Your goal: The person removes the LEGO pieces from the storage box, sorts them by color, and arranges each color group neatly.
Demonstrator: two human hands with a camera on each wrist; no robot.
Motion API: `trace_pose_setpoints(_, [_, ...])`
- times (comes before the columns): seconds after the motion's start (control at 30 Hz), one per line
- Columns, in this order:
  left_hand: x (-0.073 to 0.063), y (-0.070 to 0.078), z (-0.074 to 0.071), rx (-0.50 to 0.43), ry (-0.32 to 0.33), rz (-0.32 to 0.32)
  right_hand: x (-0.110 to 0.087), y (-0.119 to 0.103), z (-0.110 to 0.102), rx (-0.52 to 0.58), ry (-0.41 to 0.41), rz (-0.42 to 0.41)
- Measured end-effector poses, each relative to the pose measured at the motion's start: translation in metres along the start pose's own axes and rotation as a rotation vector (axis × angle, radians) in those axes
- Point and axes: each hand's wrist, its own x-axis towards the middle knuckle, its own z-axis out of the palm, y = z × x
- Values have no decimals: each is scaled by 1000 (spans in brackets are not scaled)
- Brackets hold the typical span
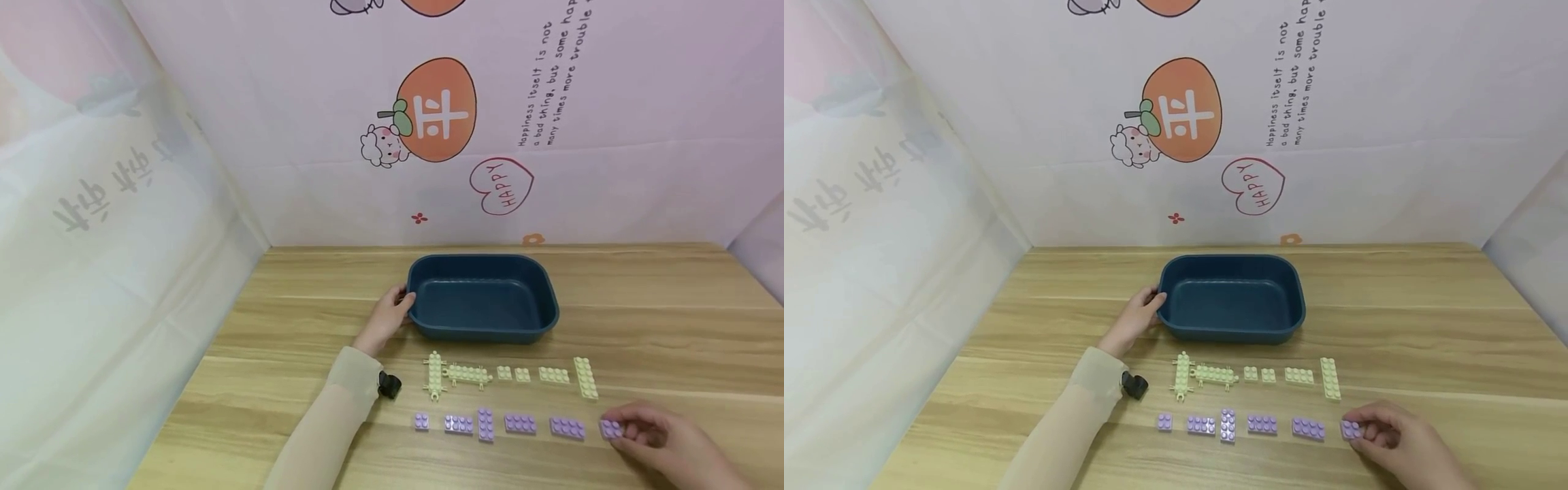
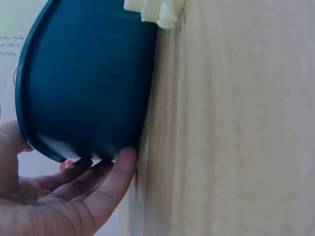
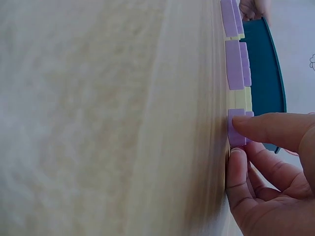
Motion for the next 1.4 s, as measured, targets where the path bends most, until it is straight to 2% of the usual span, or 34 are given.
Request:
trace_pose_setpoints(0.3, [-1, 5, 2, 13, 11, -7, -1, -1, 1, 20, 18, -16])
trace_pose_setpoints(0.6, [19, -18, 1, -3, 33, 3, -2, -7, -4, 78, -33, 28])
trace_pose_setpoints(0.8, [20, -21, 2, 8, 46, 12, -2, -11, -9, 88, -83, 118])
trace_pose_setpoints(0.9, [19, -21, 2, 4, 41, 9, -1, -12, -13, 69, -87, 119])
trace_pose_setpoints(1.07, [19, -22, 1, -7, 35, 6, 0, -12, -18, 47, -49, 86])
trace_pose_setpoints(1.4, [18, -26, 2, -25, 18, 29, 6, -17, -24, 71, 45, 33])
